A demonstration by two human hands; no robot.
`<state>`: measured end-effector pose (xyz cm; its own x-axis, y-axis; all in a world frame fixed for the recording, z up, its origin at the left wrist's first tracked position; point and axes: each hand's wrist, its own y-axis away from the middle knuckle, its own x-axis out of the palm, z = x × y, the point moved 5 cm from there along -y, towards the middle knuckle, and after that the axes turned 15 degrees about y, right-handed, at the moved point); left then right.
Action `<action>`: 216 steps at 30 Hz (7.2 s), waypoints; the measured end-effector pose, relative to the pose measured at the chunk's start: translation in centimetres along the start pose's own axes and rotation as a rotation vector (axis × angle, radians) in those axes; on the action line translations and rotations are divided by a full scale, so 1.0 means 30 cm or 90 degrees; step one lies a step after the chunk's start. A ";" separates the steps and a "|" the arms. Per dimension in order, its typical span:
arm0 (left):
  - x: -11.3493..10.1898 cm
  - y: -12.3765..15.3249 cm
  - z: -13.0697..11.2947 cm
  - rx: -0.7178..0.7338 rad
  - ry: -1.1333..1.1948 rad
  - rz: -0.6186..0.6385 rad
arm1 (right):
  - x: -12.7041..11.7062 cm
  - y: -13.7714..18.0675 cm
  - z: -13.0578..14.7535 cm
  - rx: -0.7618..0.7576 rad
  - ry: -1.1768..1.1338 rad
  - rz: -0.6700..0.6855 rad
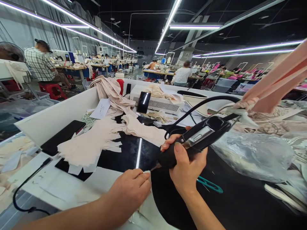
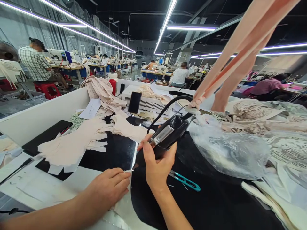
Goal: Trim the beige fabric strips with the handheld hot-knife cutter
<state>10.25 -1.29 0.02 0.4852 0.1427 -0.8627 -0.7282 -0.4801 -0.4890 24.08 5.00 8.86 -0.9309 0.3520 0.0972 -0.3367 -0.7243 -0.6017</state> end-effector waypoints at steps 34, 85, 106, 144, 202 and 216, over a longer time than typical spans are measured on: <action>0.001 0.010 0.014 -0.030 0.086 -0.024 | 0.019 0.010 0.004 0.008 -0.013 0.005; -0.112 0.014 -0.049 0.067 0.111 -0.019 | -0.111 0.079 0.093 0.013 0.022 -0.015; -0.072 0.017 -0.033 0.009 0.097 0.013 | -0.097 0.083 0.080 0.008 0.020 -0.019; -0.120 0.045 -0.026 0.034 0.127 -0.032 | -0.137 0.130 0.103 0.019 0.025 -0.028; -0.110 0.051 -0.019 0.018 0.143 -0.046 | -0.052 0.136 0.114 0.046 0.007 -0.031; -0.100 0.055 -0.010 0.003 0.150 -0.038 | -0.106 0.124 0.124 0.028 0.014 -0.049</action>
<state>7.73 -2.77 1.85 0.6270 -0.0355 -0.7782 -0.6964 -0.4733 -0.5395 25.27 -1.02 9.28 -0.8989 0.4203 0.1237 -0.4134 -0.7202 -0.5572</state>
